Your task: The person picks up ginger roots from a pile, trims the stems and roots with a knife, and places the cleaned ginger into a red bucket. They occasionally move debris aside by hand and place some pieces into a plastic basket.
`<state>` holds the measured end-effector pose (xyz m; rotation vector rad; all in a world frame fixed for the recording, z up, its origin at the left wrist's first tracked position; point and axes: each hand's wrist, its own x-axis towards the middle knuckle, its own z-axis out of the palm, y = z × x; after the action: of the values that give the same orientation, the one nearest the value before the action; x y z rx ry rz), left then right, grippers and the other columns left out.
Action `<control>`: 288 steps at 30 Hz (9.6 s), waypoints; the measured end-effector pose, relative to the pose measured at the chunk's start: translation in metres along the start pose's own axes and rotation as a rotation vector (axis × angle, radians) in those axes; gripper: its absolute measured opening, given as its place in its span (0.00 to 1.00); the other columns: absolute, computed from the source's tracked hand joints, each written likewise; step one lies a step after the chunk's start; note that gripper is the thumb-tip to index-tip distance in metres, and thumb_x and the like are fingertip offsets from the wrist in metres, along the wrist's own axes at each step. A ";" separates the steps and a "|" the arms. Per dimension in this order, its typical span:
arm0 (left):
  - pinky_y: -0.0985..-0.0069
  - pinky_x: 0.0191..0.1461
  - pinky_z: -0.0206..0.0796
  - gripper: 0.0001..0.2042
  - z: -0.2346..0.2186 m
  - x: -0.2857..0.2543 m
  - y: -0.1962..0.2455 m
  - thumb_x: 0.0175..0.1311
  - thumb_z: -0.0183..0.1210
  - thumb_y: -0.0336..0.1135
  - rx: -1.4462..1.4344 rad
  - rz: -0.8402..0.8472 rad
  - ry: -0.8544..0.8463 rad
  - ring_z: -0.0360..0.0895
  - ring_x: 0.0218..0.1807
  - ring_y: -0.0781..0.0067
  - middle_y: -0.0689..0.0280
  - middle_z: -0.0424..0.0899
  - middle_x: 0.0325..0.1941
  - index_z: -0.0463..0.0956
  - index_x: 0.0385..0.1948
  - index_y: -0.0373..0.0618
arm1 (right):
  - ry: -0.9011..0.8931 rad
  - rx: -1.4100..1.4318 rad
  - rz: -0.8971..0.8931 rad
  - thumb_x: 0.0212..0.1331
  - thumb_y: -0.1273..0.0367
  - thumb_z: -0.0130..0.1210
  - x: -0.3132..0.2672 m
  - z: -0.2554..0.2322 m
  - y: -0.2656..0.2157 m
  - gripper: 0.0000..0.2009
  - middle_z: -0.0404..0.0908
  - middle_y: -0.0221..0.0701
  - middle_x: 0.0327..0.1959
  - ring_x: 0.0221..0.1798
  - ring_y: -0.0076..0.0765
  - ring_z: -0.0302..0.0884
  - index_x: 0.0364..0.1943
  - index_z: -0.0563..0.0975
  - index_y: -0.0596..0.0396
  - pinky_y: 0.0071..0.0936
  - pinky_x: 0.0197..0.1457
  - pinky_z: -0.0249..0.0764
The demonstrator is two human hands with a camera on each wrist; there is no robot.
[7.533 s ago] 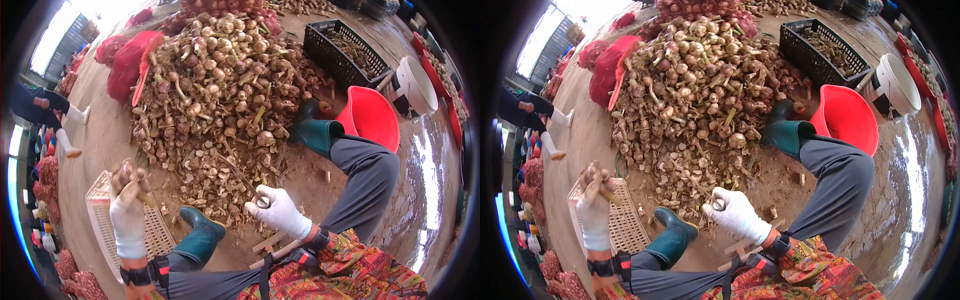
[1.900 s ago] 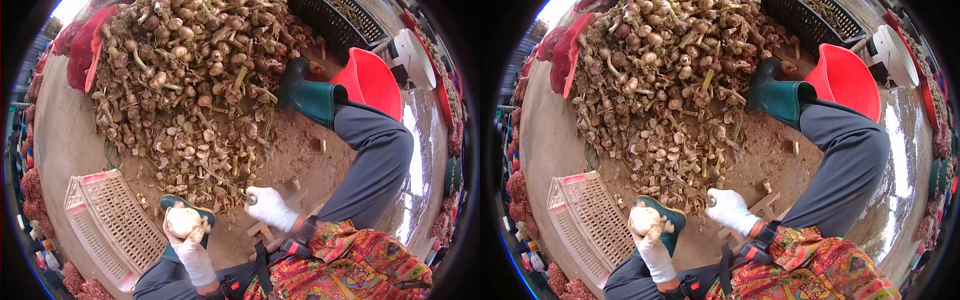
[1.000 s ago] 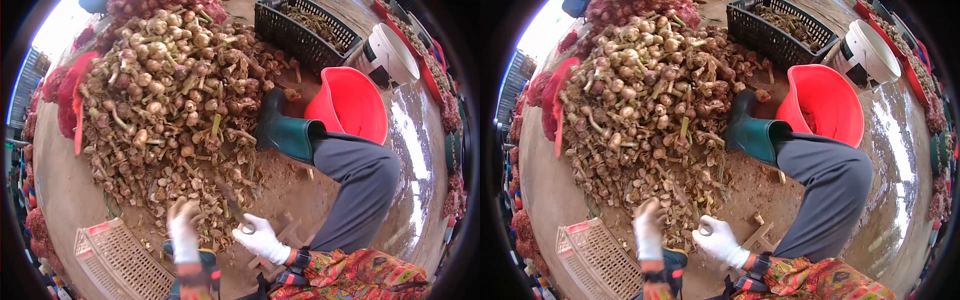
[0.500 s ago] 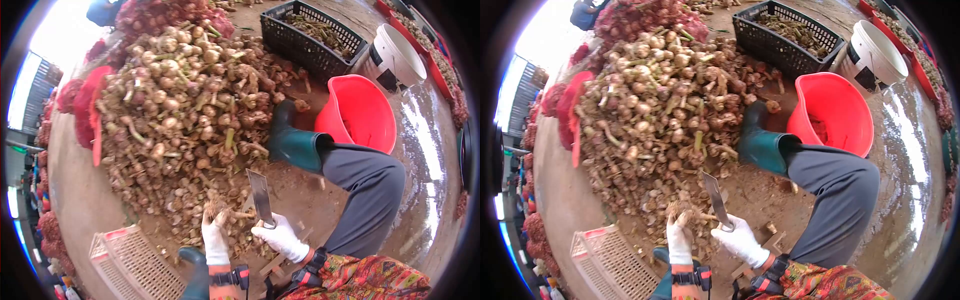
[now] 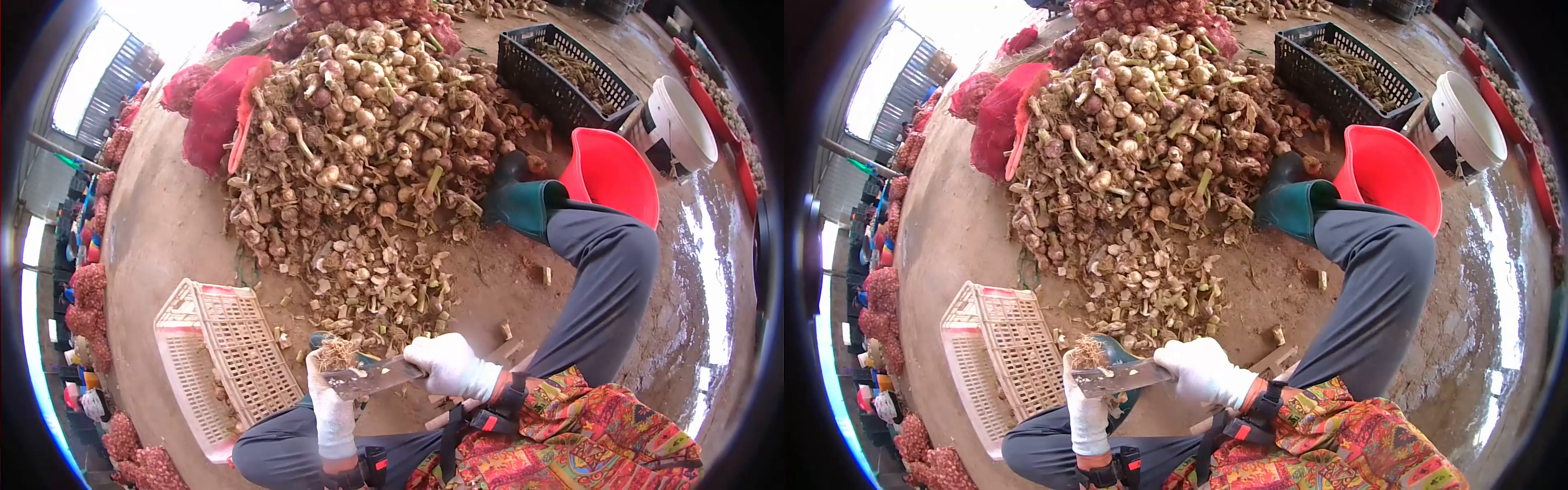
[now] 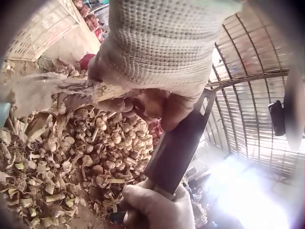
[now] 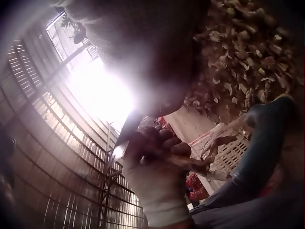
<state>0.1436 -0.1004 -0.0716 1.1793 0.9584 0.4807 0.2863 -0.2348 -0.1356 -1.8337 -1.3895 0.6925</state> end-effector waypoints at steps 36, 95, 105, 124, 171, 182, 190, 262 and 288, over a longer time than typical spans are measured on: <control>0.78 0.44 0.72 0.31 -0.003 0.021 -0.028 0.36 0.73 0.31 0.053 -0.036 0.038 0.73 0.41 0.76 0.66 0.74 0.41 0.69 0.48 0.41 | -0.036 -0.139 0.485 0.44 0.69 0.56 0.027 0.019 0.050 0.06 0.78 0.37 0.26 0.31 0.49 0.78 0.28 0.74 0.50 0.40 0.33 0.73; 0.71 0.43 0.76 0.39 0.001 0.017 0.015 0.44 0.66 0.20 -0.089 -0.121 -0.042 0.78 0.39 0.70 0.63 0.76 0.44 0.57 0.62 0.42 | 0.115 0.296 0.214 0.49 0.67 0.56 0.015 -0.026 0.018 0.06 0.73 0.35 0.22 0.25 0.42 0.75 0.30 0.73 0.50 0.35 0.27 0.69; 0.77 0.51 0.70 0.23 -0.004 -0.019 0.001 0.60 0.57 0.37 0.175 0.052 0.047 0.72 0.48 0.77 0.66 0.72 0.47 0.63 0.56 0.42 | -0.056 0.043 -0.110 0.43 0.68 0.57 0.002 -0.006 -0.008 0.09 0.72 0.32 0.26 0.28 0.43 0.77 0.31 0.73 0.46 0.39 0.28 0.69; 0.78 0.49 0.71 0.36 0.004 0.008 -0.012 0.34 0.73 0.31 -0.065 0.128 0.206 0.74 0.44 0.73 0.64 0.73 0.44 0.67 0.51 0.39 | -0.122 -0.141 0.613 0.47 0.68 0.53 0.046 0.020 0.059 0.10 0.82 0.39 0.29 0.35 0.49 0.82 0.35 0.80 0.47 0.43 0.37 0.76; 0.83 0.21 0.69 0.28 -0.038 0.017 -0.059 0.38 0.62 0.21 0.007 -0.159 0.086 0.76 0.23 0.75 0.62 0.77 0.36 0.64 0.48 0.40 | -0.291 -0.077 0.164 0.42 0.68 0.57 0.028 0.053 0.052 0.10 0.75 0.32 0.30 0.33 0.45 0.79 0.32 0.74 0.46 0.42 0.33 0.74; 0.66 0.28 0.74 0.09 -0.093 -0.016 0.004 0.56 0.57 0.31 -0.506 0.052 0.206 0.75 0.29 0.71 0.65 0.77 0.31 0.72 0.37 0.40 | -0.135 -0.139 0.484 0.47 0.68 0.51 0.024 0.028 0.060 0.11 0.82 0.41 0.30 0.37 0.51 0.81 0.36 0.79 0.47 0.45 0.41 0.75; 0.68 0.51 0.75 0.16 -0.127 0.042 0.102 0.66 0.54 0.35 -0.721 0.015 0.172 0.79 0.46 0.63 0.53 0.79 0.44 0.70 0.50 0.32 | 0.024 0.021 0.498 0.48 0.67 0.52 0.032 0.007 0.038 0.05 0.79 0.41 0.25 0.33 0.53 0.78 0.29 0.74 0.49 0.45 0.35 0.73; 0.67 0.36 0.77 0.14 -0.001 0.176 -0.104 0.58 0.56 0.28 0.094 -0.261 -0.085 0.79 0.34 0.65 0.60 0.79 0.37 0.73 0.47 0.37 | 0.166 0.367 0.788 0.49 0.58 0.56 0.021 0.009 0.071 0.20 0.80 0.48 0.38 0.44 0.53 0.79 0.40 0.72 0.59 0.40 0.46 0.73; 0.68 0.39 0.75 0.12 0.003 0.170 -0.128 0.63 0.53 0.28 -0.082 -0.530 0.025 0.79 0.34 0.64 0.55 0.80 0.40 0.70 0.47 0.36 | 0.529 0.478 0.563 0.48 0.65 0.61 0.207 -0.059 0.244 0.18 0.74 0.38 0.35 0.40 0.40 0.73 0.39 0.70 0.59 0.33 0.46 0.70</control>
<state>0.2175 -0.0173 -0.2529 0.8020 1.2107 0.1073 0.5279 -0.0874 -0.2951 -1.8229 -0.3236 0.6677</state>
